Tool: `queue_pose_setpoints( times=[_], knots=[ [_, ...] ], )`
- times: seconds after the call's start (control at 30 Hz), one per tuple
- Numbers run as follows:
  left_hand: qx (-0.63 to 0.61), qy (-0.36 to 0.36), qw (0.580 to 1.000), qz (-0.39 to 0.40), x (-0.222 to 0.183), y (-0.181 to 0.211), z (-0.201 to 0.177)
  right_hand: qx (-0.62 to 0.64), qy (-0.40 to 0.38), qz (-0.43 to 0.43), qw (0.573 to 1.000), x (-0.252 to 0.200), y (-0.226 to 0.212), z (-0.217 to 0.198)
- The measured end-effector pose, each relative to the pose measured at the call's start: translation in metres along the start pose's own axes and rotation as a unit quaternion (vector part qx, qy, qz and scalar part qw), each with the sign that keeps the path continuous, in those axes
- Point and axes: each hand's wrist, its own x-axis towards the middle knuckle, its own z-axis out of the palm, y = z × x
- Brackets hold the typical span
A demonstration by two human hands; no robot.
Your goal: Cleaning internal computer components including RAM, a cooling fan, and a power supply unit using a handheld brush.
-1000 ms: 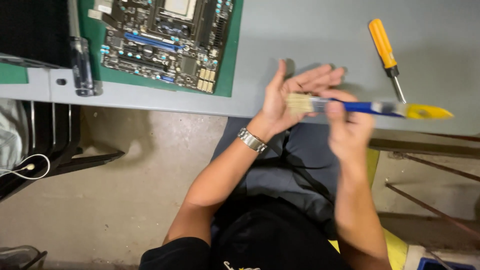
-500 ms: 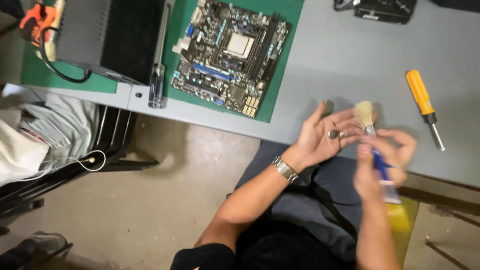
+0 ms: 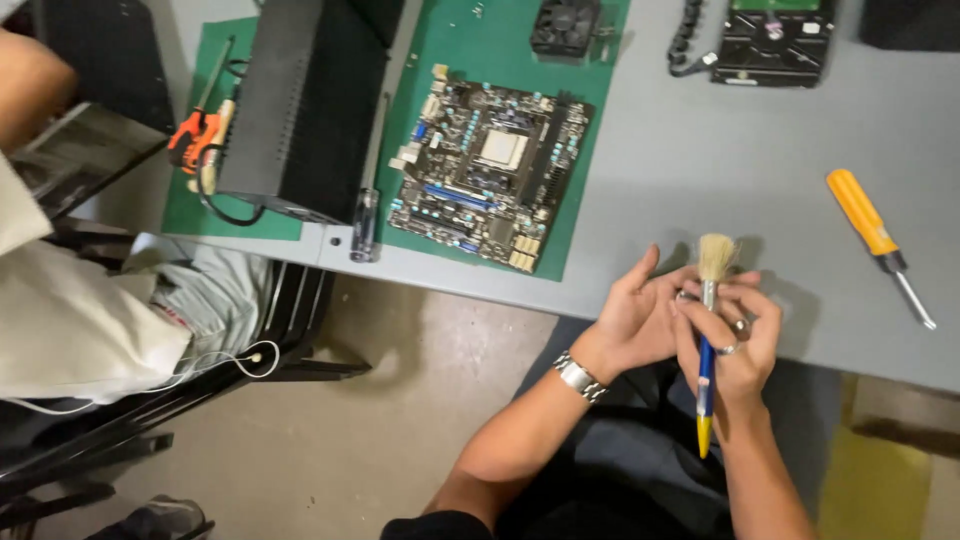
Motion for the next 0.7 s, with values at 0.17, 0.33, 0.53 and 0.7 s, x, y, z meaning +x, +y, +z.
queue_pose_setpoints(
  times=[0.17, 0.33, 0.53, 0.7],
  knots=[
    [0.288, 0.145, 0.943, 0.087, 0.022, -0.007, -0.086, 0.020, 0.007, -0.018, 1.000, -0.013, 0.028, -0.006],
    [0.404, 0.190, 0.889, 0.098, 0.014, 0.012, -0.051, 0.046, -0.008, 0.016, 0.999, -0.014, 0.051, -0.008],
    [0.618, 0.151, 0.767, 0.087, 0.057, 0.092, -0.014, 0.037, -0.002, 0.104, 0.994, -0.007, 0.057, -0.016],
    [0.945, 0.057, 0.179, 0.267, 0.192, 0.248, 0.035, -0.034, -0.020, 0.191, 0.981, 0.009, 0.035, -0.031]
  ],
)
